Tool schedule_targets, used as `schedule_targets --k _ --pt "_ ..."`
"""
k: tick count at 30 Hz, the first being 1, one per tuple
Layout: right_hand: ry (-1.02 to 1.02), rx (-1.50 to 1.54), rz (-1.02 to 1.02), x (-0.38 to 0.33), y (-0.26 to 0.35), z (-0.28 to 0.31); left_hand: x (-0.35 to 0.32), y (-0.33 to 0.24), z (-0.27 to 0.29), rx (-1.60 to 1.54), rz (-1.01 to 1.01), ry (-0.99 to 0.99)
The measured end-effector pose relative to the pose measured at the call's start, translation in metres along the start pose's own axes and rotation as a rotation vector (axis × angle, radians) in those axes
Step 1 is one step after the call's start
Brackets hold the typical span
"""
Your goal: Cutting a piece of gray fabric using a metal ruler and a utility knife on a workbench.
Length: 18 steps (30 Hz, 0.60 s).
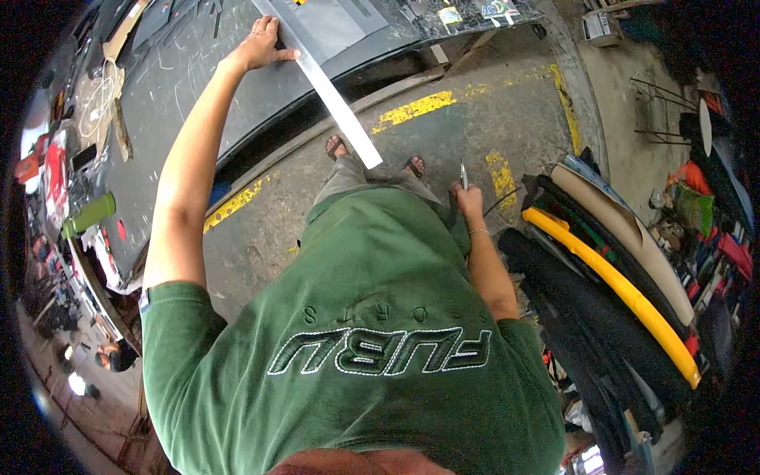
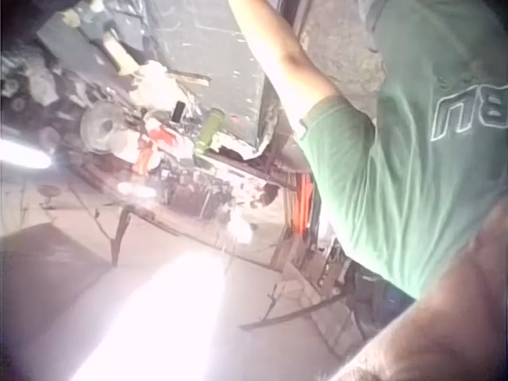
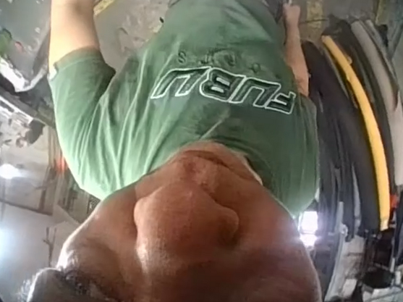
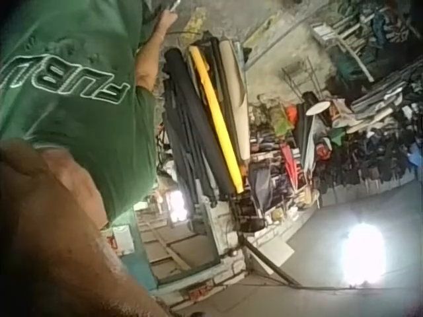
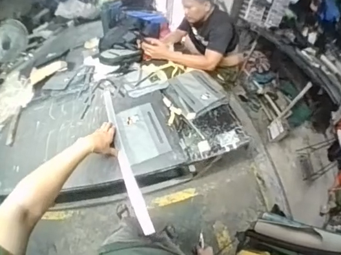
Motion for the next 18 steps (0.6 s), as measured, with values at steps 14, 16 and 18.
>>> schedule_targets --k 14,16,18 --pt "-0.058 -0.2 0.071 0.029 -0.092 0.046 -0.006 0.008 0.0 -0.076 0.083 0.059" --pt "-0.076 -0.3 0.104 0.016 -0.086 0.055 -0.007 0.009 0.0 -0.063 0.086 0.104" --pt "-0.055 -0.335 0.14 0.002 -0.071 0.057 -0.009 0.01 -0.001 -0.046 0.089 0.148"
Point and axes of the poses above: each hand's wrist, its own x-axis towards the middle knuckle, its own z-axis out of the back of the hand, y = z × x, the point moved 6 cm from there along x, towards the middle knuckle
